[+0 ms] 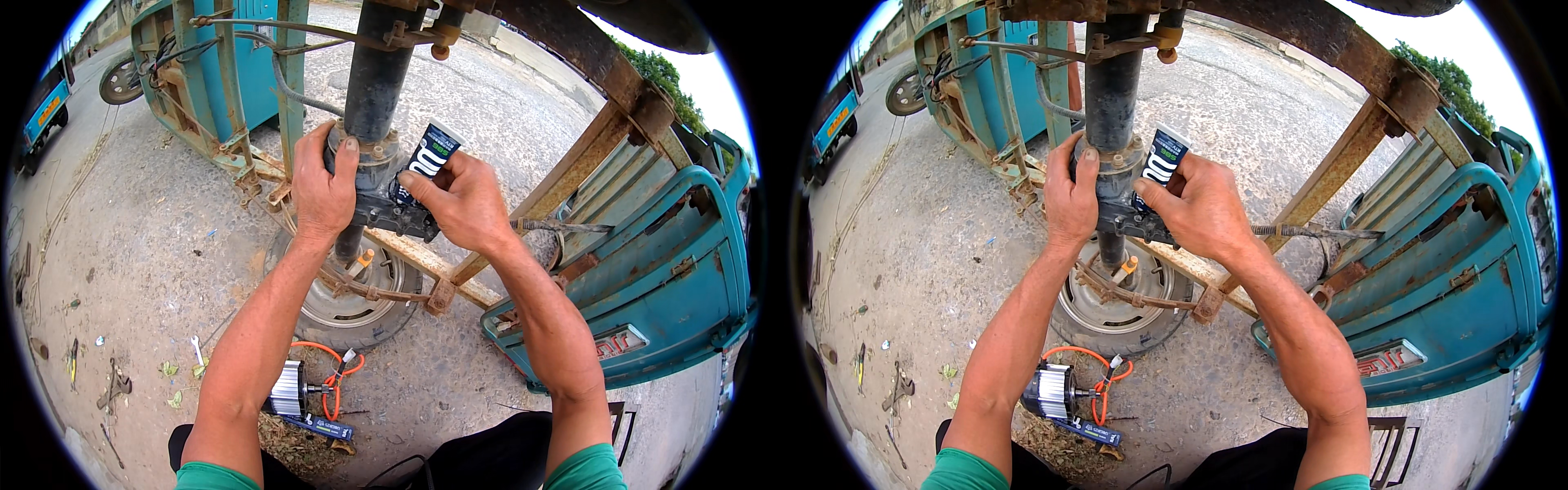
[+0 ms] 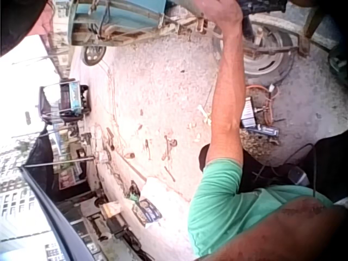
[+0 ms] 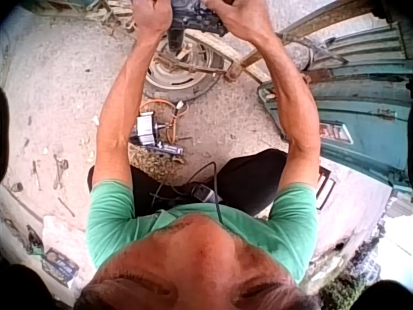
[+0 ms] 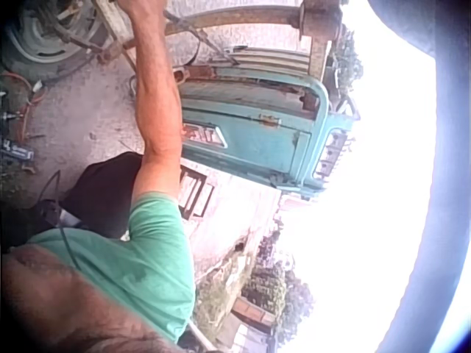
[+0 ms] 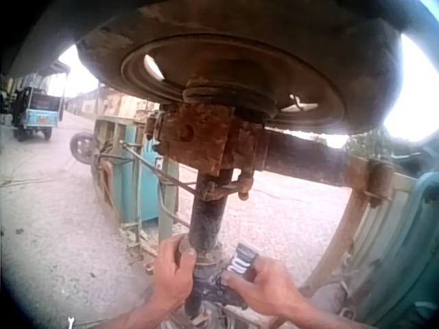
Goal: The person applies grease from a tube to the inner surfaces of a vehicle's wheel hub assembly. After greasing, the person picks up an electric motor and positions it against the hub, aligning it for installation.
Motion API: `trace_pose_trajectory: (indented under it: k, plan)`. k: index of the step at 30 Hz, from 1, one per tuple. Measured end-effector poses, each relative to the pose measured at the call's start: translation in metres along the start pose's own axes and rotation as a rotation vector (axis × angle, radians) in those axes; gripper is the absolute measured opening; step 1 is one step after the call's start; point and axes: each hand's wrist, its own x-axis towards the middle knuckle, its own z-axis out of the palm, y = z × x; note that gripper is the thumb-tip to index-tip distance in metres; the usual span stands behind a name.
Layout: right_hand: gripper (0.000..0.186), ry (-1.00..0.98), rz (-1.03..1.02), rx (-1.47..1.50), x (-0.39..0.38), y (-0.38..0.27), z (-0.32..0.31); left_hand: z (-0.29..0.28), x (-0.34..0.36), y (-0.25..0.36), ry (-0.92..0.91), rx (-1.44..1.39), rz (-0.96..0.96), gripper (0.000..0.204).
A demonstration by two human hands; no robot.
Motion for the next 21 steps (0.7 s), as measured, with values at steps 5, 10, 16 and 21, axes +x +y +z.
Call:
trace_pose_trajectory:
  k: [5,10,16,21]
  plan:
    - [0.034,-0.014,0.045,-0.055,0.002,-0.004,0.0,-0.001,0.0,0.0,0.0,0.01,0.008,0.057]
    - [0.034,-0.002,0.052,-0.031,0.0,-0.008,-0.003,0.0,0.001,-0.001,0.005,0.007,0.029,0.057]
    - [0.032,0.029,0.033,0.006,-0.004,-0.002,-0.004,0.002,0.0,-0.004,0.024,-0.022,0.027,0.055]
    - [0.032,0.004,0.049,-0.026,-0.004,0.001,-0.005,0.002,0.001,-0.002,0.02,-0.039,0.019,0.055]
